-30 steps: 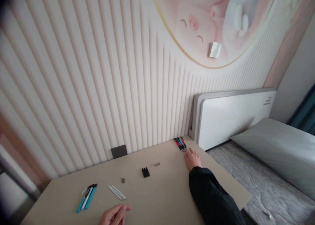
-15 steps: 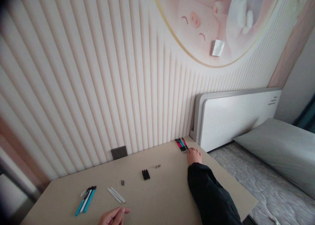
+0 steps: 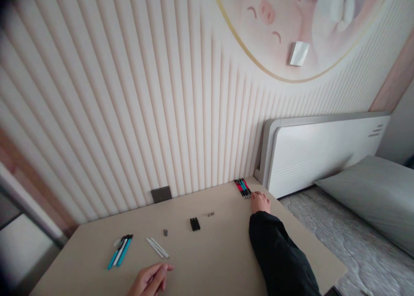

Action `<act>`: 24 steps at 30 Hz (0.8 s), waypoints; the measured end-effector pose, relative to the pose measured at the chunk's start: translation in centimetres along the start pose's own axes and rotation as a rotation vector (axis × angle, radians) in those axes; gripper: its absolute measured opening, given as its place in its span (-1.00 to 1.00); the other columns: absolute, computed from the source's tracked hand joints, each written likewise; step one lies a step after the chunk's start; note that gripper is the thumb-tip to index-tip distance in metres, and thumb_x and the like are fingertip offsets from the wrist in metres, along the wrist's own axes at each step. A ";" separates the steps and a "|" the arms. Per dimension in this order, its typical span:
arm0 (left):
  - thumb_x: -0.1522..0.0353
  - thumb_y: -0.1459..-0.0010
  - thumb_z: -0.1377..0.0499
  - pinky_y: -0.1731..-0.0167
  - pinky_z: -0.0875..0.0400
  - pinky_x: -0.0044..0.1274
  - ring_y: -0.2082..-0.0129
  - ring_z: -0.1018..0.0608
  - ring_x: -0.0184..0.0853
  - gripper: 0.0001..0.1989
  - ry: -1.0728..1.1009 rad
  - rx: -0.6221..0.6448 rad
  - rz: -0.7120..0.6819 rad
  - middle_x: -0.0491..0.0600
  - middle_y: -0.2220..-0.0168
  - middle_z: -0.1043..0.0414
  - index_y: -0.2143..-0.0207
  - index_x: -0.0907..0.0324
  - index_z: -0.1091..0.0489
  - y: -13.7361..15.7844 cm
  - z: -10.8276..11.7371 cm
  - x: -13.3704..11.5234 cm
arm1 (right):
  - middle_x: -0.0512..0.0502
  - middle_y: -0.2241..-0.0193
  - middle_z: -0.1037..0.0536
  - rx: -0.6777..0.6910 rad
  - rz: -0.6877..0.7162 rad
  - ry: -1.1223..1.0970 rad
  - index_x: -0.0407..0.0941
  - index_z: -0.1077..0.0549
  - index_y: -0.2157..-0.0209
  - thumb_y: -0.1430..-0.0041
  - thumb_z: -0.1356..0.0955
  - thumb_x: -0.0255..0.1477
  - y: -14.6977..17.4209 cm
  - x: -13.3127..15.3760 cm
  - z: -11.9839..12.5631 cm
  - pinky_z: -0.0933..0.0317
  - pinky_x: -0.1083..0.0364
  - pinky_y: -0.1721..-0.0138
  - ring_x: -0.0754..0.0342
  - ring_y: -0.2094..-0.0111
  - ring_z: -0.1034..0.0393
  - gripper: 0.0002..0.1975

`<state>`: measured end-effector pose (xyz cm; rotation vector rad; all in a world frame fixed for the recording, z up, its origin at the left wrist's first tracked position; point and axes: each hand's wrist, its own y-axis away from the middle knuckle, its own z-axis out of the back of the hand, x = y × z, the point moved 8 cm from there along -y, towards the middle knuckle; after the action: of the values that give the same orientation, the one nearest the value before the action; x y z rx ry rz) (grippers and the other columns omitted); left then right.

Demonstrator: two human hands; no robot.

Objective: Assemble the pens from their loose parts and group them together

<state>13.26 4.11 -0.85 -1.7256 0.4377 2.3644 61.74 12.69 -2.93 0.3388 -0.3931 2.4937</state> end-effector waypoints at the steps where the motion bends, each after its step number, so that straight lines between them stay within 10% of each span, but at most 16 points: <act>1: -0.17 -0.03 -0.01 0.58 -0.22 -0.59 0.61 -0.32 -0.39 -0.35 -0.002 0.016 -0.007 -0.11 0.59 -0.29 0.35 0.25 -0.46 0.1 -0.1 -0.1 | -0.11 -0.04 -0.43 -0.002 0.003 -0.003 0.00 -0.49 0.05 -0.26 -0.15 -0.33 0.2 0.0 0.1 -0.08 -0.06 0.01 -0.10 -0.05 -0.24 -0.63; 9: -0.12 -0.10 0.01 0.57 -0.23 -0.60 0.61 -0.32 -0.41 -0.38 -0.054 0.026 -0.059 -0.08 0.60 -0.32 0.46 0.26 -0.47 0.8 0.0 -1.2 | -0.19 -0.09 -0.35 -0.168 0.083 -0.101 -0.12 -0.36 -0.09 -0.27 -0.07 -0.40 4.3 3.0 2.7 -0.06 -0.09 -0.03 -0.14 -0.08 -0.17 -0.54; 16: 0.01 -0.21 0.02 0.53 -0.24 -0.60 0.59 -0.35 -0.40 -0.45 -0.101 0.073 -0.121 -0.08 0.60 -0.36 0.29 0.26 -0.54 1.0 -0.2 -2.0 | -0.15 0.00 -0.41 -0.072 0.827 -0.363 -0.02 -0.48 0.10 -0.20 -0.19 -0.53 18.8 19.7 2.8 -0.06 -0.07 -0.05 -0.09 -0.07 -0.20 -0.67; 24: 0.15 -0.31 0.09 0.50 -0.26 -0.60 0.57 -0.39 -0.41 -0.53 -0.214 -0.062 -0.262 -0.08 0.60 -0.35 0.25 0.25 -0.52 1.8 0.9 -3.0 | -0.10 0.19 -0.49 0.121 1.070 -0.430 -0.06 -0.49 0.27 -0.17 -0.32 -0.51 27.7 29.3 1.3 -0.11 0.01 0.06 -0.03 0.12 -0.29 -0.88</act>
<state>12.78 2.79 2.54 -1.4306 0.0988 2.3549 22.37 5.43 2.21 0.9111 -0.7398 3.4870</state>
